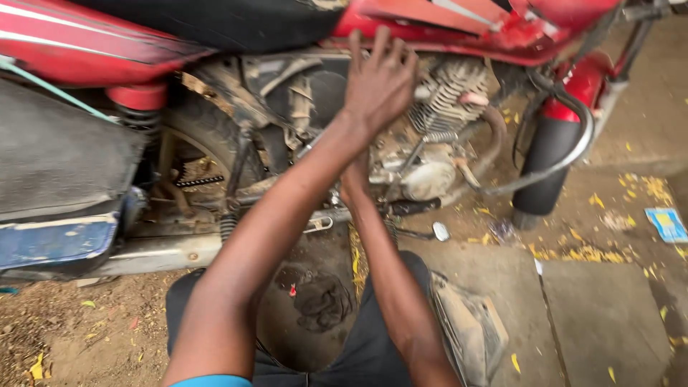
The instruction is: Repairing or maintaining motorcycle engine components and body panels using hand tools.
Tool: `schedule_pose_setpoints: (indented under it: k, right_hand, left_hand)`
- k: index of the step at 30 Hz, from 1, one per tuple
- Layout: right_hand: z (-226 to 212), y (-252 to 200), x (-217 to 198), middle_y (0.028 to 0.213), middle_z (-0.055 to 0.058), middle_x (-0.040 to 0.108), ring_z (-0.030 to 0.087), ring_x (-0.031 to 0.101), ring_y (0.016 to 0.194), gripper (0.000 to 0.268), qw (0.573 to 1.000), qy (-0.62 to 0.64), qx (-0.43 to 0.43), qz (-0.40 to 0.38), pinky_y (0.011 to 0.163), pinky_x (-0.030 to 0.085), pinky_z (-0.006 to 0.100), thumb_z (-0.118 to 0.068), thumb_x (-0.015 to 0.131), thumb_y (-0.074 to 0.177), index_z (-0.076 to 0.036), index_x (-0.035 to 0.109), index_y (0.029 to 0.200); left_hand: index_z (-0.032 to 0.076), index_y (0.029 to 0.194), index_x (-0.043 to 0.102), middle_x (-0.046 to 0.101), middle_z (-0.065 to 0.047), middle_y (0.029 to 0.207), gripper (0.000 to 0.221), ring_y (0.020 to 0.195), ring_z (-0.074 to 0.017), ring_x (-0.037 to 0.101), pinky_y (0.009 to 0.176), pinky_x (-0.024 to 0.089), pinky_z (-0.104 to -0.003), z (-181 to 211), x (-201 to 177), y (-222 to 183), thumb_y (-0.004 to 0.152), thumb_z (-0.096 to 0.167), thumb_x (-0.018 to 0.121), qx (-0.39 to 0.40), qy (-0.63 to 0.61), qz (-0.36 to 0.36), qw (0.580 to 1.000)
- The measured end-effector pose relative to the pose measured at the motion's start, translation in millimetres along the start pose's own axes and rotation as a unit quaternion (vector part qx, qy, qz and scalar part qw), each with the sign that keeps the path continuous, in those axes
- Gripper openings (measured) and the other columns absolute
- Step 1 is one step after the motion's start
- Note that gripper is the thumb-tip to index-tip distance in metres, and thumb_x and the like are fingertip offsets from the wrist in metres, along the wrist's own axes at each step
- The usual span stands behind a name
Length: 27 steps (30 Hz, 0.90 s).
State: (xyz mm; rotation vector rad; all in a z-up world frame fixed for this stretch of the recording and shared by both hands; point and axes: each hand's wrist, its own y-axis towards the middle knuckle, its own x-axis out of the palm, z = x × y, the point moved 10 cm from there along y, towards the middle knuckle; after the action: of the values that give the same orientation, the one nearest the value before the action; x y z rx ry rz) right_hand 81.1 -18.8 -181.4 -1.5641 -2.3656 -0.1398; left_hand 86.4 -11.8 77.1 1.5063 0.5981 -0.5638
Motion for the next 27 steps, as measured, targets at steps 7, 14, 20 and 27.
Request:
schedule_pose_setpoints:
  k: [7, 14, 20, 27]
  right_hand:
    - [-29.4, -46.1, 75.6, 0.132, 0.007, 0.060, 0.020, 0.065, 0.115, 0.046, 0.981, 0.065, -0.093, -0.155, 0.096, 0.059, 0.038, -0.036, 0.053, 0.103, -0.011, 0.045, 0.141]
    - [14.7, -29.8, 59.3, 0.129, 0.025, 0.058, 0.028, 0.062, 0.110, 0.032, 0.972, 0.042, 0.005, -0.231, 0.096, 0.056, 0.041, -0.017, 0.060, 0.112, 0.006, 0.053, 0.133]
    - [-62.7, -2.7, -96.4, 0.107, 0.016, 0.067, 0.024, 0.069, 0.087, 0.033, 0.980, -0.152, 0.127, -0.016, 0.076, 0.062, 0.042, -0.009, 0.061, 0.094, -0.004, 0.062, 0.127]
    - [-285.2, 66.2, -112.7, 0.101, 0.002, 0.067, 0.013, 0.062, 0.085, 0.025, 0.965, -0.069, -0.244, 0.062, 0.076, 0.058, 0.031, 0.000, 0.071, 0.094, -0.003, 0.069, 0.119]
  left_hand:
    - [0.004, 0.111, 0.072, 0.065, -0.020, 0.121, 0.043, 0.134, -0.0382, 0.040, 0.104, 0.021, -0.074, -11.3, 19.8, -7.4, 0.108, 0.039, 0.048, -0.035, 0.020, -0.005, 0.999]
    - [0.005, 0.113, 0.073, 0.065, -0.019, 0.122, 0.046, 0.133, -0.0386, 0.042, 0.105, 0.019, -0.073, -9.1, 7.0, -4.0, 0.107, 0.042, 0.048, -0.012, 0.037, 0.035, 0.999]
    - [0.006, 0.107, 0.075, 0.067, -0.019, 0.122, 0.050, 0.128, -0.0347, 0.046, 0.106, 0.016, -0.068, 2.6, 12.7, -10.0, 0.105, 0.048, 0.050, 0.043, 0.057, 0.045, 0.996]
    - [0.009, 0.104, 0.075, 0.068, -0.012, 0.117, 0.027, 0.127, -0.0254, 0.050, 0.114, 0.022, -0.057, 33.5, -6.3, -23.3, 0.099, 0.030, 0.058, 0.185, 0.125, 0.092, 0.970]
